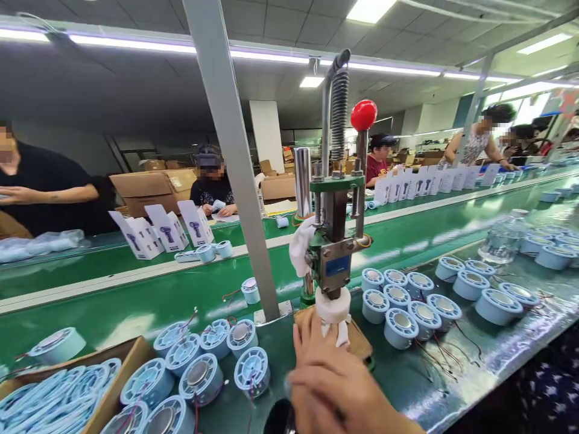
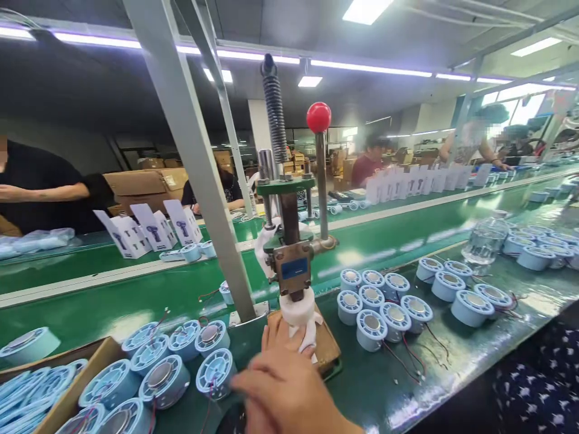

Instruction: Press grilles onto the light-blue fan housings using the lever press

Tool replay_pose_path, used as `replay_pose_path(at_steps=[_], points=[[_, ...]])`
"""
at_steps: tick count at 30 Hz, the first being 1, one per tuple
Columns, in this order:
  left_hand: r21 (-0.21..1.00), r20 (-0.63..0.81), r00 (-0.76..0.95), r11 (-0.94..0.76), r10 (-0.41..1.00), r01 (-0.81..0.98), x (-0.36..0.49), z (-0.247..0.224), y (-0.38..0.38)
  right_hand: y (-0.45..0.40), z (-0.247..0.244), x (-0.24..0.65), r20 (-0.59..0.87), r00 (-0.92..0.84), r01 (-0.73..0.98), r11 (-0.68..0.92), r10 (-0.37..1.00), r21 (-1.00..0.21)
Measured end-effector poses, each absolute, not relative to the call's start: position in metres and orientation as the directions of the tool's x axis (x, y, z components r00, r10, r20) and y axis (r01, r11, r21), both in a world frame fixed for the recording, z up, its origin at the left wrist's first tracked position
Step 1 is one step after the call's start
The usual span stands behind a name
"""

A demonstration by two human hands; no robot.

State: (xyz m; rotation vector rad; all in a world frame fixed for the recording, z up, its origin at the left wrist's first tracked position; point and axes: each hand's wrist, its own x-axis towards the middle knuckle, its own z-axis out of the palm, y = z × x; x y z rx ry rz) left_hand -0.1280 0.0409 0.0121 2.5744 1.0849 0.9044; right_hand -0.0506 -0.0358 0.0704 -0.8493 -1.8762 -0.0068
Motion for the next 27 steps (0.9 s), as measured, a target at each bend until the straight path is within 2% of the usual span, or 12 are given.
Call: replay_pose_path(at_steps=[2, 4, 6, 9, 11, 13, 16, 19, 21, 23, 27], points=[[0.419, 0.397, 0.6, -0.719, 0.695, 0.555, -0.129, 0.024, 0.041, -0.049, 0.045, -0.021, 0.789, 0.038, 0.538, 0.653, 0.613, -0.533], [0.436, 0.332, 0.654, -0.725, 0.68, 0.533, -0.133, 0.035, 0.042, -0.048, 0.027, 0.001, 0.664, 0.232, 0.534, 0.478, 0.711, -0.698], [0.425, 0.314, 0.66, -0.723, 0.682, 0.545, -0.141, 0.041, 0.043, -0.037, 0.018, 0.015, 0.571, 0.299, 0.537, 0.36, 0.765, -0.763], [0.324, 0.361, 0.593, -0.693, 0.72, 0.644, -0.151, 0.04, 0.049, -0.018, 0.016, 0.026, 0.517, 0.279, 0.571, 0.292, 0.809, -0.767], [0.248, 0.412, 0.539, -0.66, 0.735, 0.709, -0.153, 0.035, 0.053, -0.01, 0.017, 0.027, 0.509, 0.254, 0.592, 0.284, 0.823, -0.754], [0.23, 0.412, 0.544, -0.661, 0.731, 0.715, -0.152, 0.03, 0.053, -0.006, 0.019, 0.024, 0.503, 0.21, 0.608, 0.291, 0.838, -0.738], [0.326, 0.351, 0.575, -0.672, 0.739, 0.665, -0.147, 0.023, 0.05, -0.006, 0.023, 0.013, 0.484, 0.124, 0.752, 0.237, 0.866, -0.616], [0.424, 0.348, 0.544, -0.646, 0.763, 0.634, -0.146, 0.021, 0.044, -0.009, 0.028, 0.001, 0.431, 0.124, 0.916, 0.064, 0.894, -0.396], [0.49, 0.36, 0.517, -0.629, 0.777, 0.604, -0.148, 0.023, 0.04, -0.011, 0.031, -0.006, 0.379, 0.148, 0.952, -0.028, 0.914, -0.304], [0.555, 0.367, 0.481, -0.602, 0.796, 0.573, -0.151, 0.025, 0.038, -0.012, 0.032, -0.011, 0.335, 0.15, 0.965, -0.064, 0.93, -0.253], [0.641, 0.362, 0.414, -0.545, 0.835, 0.54, -0.152, 0.029, 0.034, -0.013, 0.037, -0.014, 0.307, 0.07, 0.973, 0.003, 0.949, -0.229]])
